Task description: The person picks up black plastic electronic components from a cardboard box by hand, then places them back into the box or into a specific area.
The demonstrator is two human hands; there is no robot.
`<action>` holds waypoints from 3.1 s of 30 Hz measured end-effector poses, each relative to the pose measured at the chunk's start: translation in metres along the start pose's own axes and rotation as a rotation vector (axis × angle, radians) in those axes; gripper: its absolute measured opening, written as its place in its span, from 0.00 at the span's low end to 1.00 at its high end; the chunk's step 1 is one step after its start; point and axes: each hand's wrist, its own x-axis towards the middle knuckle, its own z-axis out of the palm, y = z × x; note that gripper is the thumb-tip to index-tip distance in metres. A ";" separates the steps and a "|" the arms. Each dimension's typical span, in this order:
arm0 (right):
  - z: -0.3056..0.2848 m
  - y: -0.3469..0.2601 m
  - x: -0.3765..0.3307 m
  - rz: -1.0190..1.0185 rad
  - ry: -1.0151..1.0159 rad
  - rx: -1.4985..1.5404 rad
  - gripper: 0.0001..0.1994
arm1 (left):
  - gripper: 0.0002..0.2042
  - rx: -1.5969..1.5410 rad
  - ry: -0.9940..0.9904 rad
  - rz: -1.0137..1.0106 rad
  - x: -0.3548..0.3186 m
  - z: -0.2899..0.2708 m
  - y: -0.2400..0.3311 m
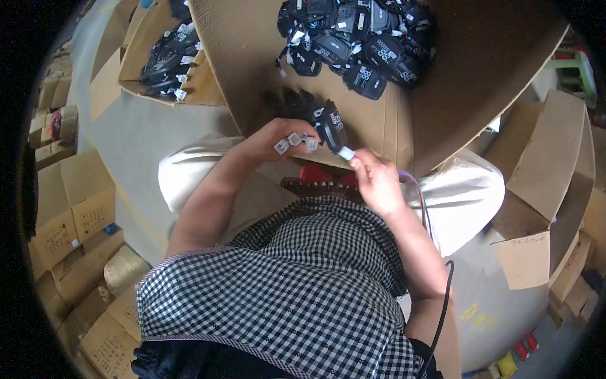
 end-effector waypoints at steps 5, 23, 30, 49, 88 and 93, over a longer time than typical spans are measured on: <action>0.012 -0.033 0.009 0.192 -0.152 0.045 0.09 | 0.12 0.266 -0.031 0.024 -0.005 0.003 -0.003; 0.034 -0.008 0.018 0.390 -0.415 0.299 0.11 | 0.17 0.508 -0.099 0.066 -0.019 -0.003 -0.008; 0.035 -0.002 0.020 0.500 -0.436 0.516 0.12 | 0.15 0.544 -0.102 0.029 -0.012 -0.004 0.011; 0.053 -0.009 0.013 0.325 -0.745 0.362 0.13 | 0.15 0.613 -0.430 -0.078 -0.019 -0.006 0.029; 0.037 0.002 0.038 0.611 -0.721 0.788 0.09 | 0.16 0.799 0.516 0.091 0.042 -0.102 0.052; 0.060 0.012 0.046 0.530 -0.837 0.784 0.11 | 0.31 0.598 0.643 -0.549 0.108 -0.101 -0.115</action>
